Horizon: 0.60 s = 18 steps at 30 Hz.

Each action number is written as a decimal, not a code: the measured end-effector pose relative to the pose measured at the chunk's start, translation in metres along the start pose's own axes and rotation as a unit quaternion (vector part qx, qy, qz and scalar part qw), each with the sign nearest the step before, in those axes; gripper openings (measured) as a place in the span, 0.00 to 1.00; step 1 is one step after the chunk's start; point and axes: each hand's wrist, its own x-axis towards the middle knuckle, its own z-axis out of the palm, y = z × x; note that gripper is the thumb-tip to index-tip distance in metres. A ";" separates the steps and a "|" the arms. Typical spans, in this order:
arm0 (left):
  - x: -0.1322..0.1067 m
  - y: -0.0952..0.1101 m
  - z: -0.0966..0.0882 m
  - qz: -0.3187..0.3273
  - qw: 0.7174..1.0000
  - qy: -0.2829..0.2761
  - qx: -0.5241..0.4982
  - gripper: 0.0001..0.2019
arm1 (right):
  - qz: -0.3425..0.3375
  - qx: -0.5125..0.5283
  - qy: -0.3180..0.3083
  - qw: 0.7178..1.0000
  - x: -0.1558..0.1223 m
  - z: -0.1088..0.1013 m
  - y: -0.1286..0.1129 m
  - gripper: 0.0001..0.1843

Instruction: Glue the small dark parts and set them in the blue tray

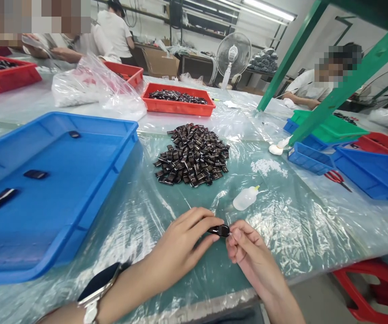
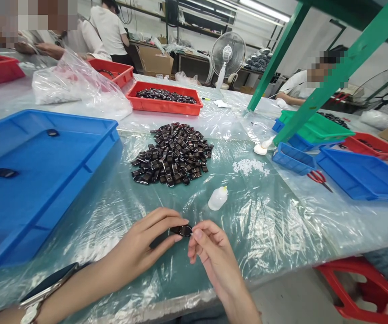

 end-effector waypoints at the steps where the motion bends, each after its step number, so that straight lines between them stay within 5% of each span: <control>1: 0.000 -0.001 0.000 0.007 1.000 0.002 0.006 0.11 | 0.002 0.006 -0.003 1.000 0.000 0.000 0.000 0.14; 7: -0.001 -0.003 -0.002 0.053 0.998 0.020 0.024 0.12 | 0.022 0.036 -0.059 0.997 -0.003 -0.001 0.005 0.12; 13: -0.005 0.007 0.002 0.103 0.992 0.054 0.039 0.14 | 0.062 0.037 -0.099 0.992 -0.004 0.002 0.010 0.21; 16: -0.006 0.017 -0.011 0.135 0.979 0.073 0.132 0.15 | 0.027 -0.003 -0.082 0.996 -0.012 0.011 0.006 0.18; 18: -0.005 0.021 -0.032 0.128 0.945 0.143 0.264 0.17 | -0.059 -0.070 -0.019 0.996 -0.020 0.014 -0.001 0.14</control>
